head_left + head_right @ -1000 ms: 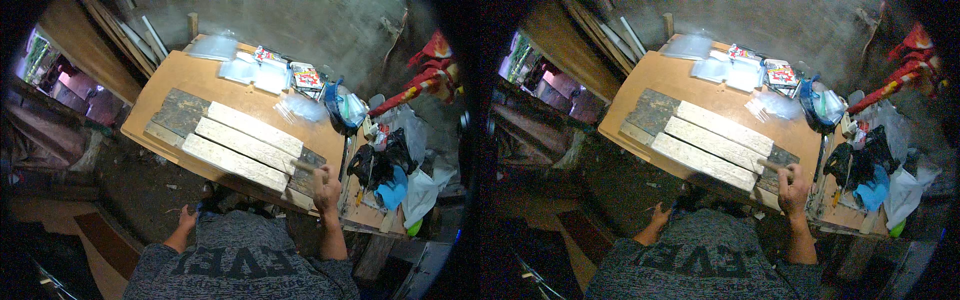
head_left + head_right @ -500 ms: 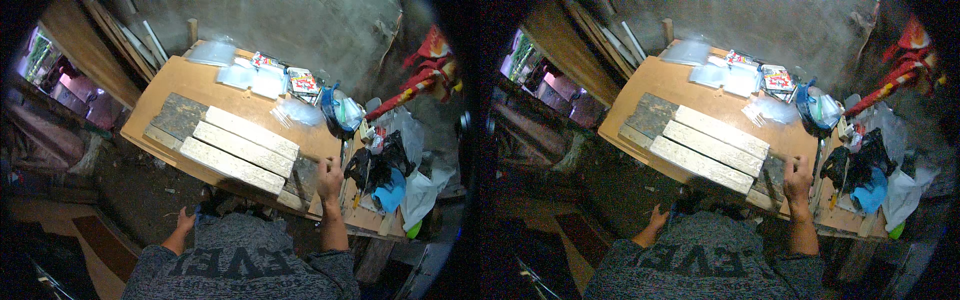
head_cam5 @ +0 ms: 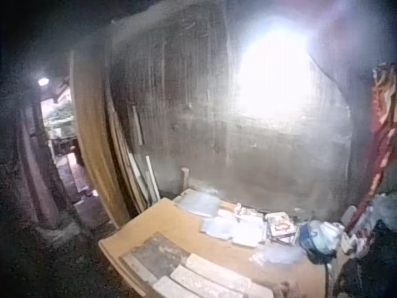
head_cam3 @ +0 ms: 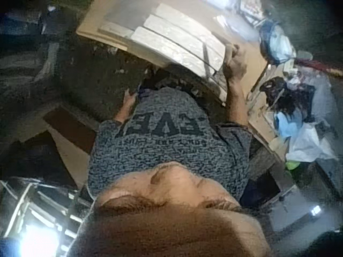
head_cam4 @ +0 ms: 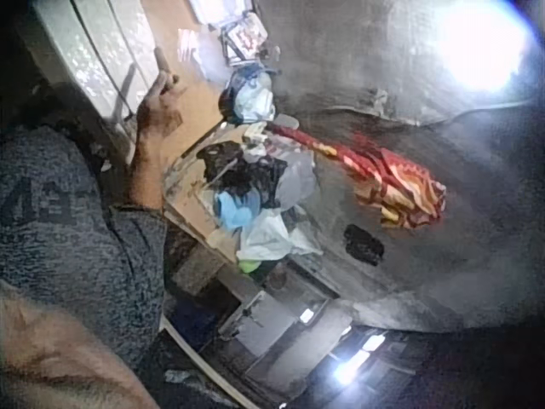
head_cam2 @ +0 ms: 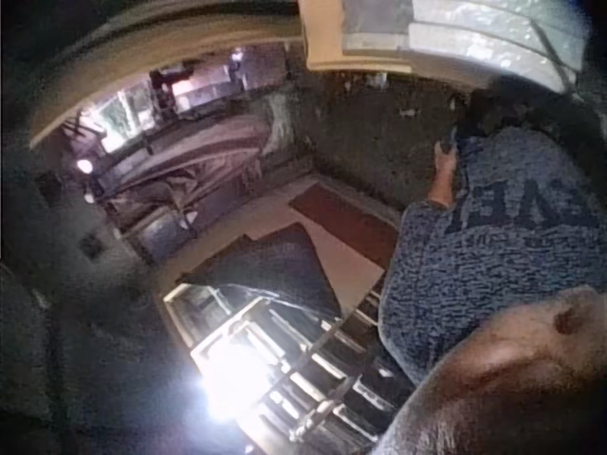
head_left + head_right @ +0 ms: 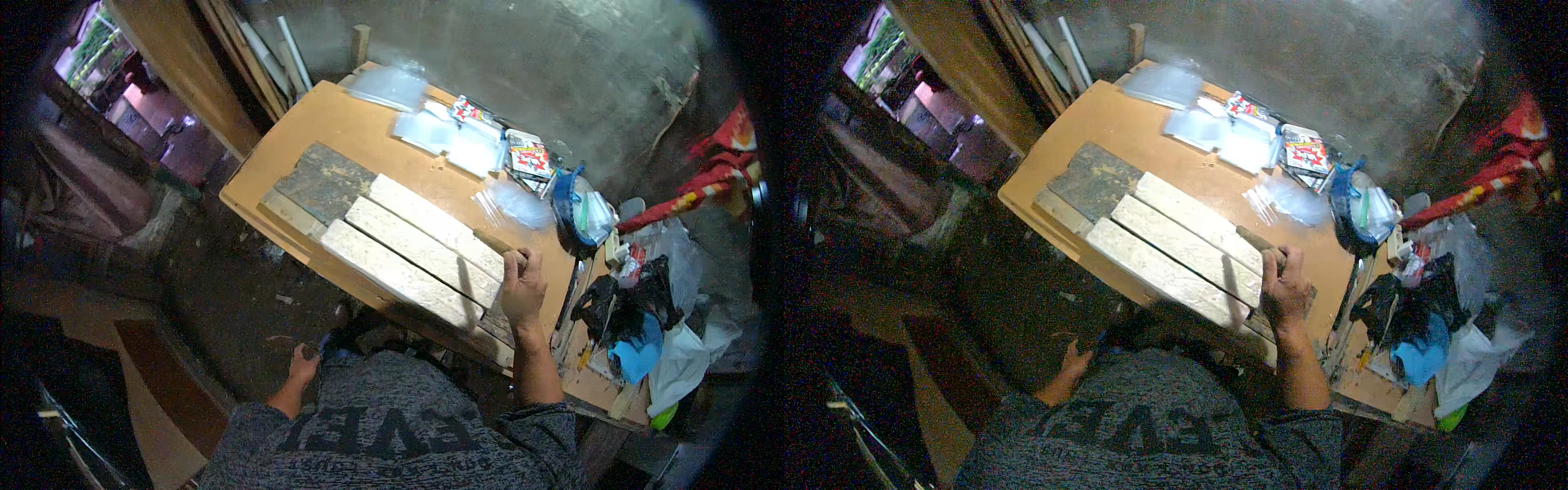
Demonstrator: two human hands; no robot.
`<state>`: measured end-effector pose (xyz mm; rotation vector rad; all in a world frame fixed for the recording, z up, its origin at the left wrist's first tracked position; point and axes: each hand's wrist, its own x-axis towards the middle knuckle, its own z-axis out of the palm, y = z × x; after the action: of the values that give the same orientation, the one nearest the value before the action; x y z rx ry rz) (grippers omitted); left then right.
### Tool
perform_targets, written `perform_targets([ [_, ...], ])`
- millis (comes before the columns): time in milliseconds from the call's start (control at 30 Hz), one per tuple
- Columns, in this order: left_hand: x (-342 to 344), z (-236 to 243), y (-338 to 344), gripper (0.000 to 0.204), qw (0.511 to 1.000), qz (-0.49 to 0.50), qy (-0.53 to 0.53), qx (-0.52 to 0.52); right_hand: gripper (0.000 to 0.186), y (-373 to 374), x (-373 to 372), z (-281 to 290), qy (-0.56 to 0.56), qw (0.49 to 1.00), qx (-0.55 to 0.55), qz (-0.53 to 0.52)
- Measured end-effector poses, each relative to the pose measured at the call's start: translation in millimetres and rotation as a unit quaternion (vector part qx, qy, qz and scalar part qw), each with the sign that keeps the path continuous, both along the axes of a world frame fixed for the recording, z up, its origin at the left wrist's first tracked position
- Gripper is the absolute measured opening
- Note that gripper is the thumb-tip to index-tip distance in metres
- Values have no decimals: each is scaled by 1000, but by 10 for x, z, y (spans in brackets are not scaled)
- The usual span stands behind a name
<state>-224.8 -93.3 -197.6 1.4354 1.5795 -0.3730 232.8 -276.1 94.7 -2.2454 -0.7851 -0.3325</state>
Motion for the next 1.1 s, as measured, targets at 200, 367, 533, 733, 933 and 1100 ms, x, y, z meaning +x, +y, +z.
perform_targets([
  [200, -170, -184, -43, 89, 1000, 19, -13, 21, 27, 418, 34, 7, 0, 997, -13, 79],
  [367, -141, -87, 16, 88, 996, 79, -27, -22, 27, 666, 75, -4, 5, 993, 26, 114],
  [533, -237, -162, -17, 88, 999, 45, -3, 24, 28, 975, 17, -5, 22, 989, 40, 144],
  [733, -280, -172, -12, 89, 996, 87, -31, 10, 24, 1236, 10, 35, -6, 988, 13, 151],
  [933, -292, -155, 19, 91, 997, 65, -21, 25, 23, 1551, -47, -16, -6, 983, 6, 185],
  [1100, -436, -410, -13, 91, 997, 51, -9, 54, 24, 1657, -36, 52, -36, 984, 17, 174],
])
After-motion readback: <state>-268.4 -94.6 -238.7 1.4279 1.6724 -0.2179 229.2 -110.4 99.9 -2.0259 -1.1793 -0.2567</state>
